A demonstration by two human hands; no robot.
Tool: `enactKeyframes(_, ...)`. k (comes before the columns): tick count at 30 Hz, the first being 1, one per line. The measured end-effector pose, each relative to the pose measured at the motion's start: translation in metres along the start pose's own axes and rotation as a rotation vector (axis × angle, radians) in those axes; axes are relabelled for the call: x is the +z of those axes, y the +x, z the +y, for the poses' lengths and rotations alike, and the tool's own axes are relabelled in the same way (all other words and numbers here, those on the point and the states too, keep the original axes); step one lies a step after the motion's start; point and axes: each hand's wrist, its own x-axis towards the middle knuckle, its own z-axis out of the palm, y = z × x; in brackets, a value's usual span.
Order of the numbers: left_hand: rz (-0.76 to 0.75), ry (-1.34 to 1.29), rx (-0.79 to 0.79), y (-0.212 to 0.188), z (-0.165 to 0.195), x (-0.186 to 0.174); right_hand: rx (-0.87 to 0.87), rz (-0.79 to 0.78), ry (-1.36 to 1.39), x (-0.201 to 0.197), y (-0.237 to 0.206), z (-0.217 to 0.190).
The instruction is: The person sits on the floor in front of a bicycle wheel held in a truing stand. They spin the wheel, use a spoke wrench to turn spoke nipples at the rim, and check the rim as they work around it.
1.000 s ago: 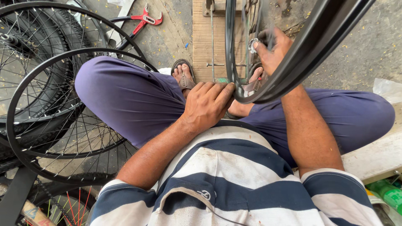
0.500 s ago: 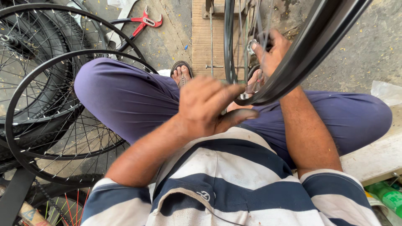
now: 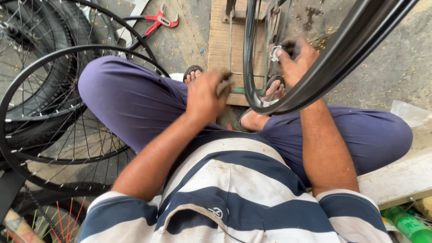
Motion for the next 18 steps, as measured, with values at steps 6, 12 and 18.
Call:
enactKeyframes(6, -0.201, 0.076, -0.387, 0.038, -0.047, 0.019, -0.082, 0.02, 0.191, 0.005, 0.0, 0.009)
enactKeyframes(12, -0.534, -0.071, -0.579, 0.032, -0.072, 0.04, -0.039, 0.0, 0.184, 0.002, 0.0, 0.008)
enactKeyframes(18, -0.339, -0.309, -0.395, 0.027, -0.083, 0.042, -0.066, -0.011, 0.203, -0.002, -0.004, -0.003)
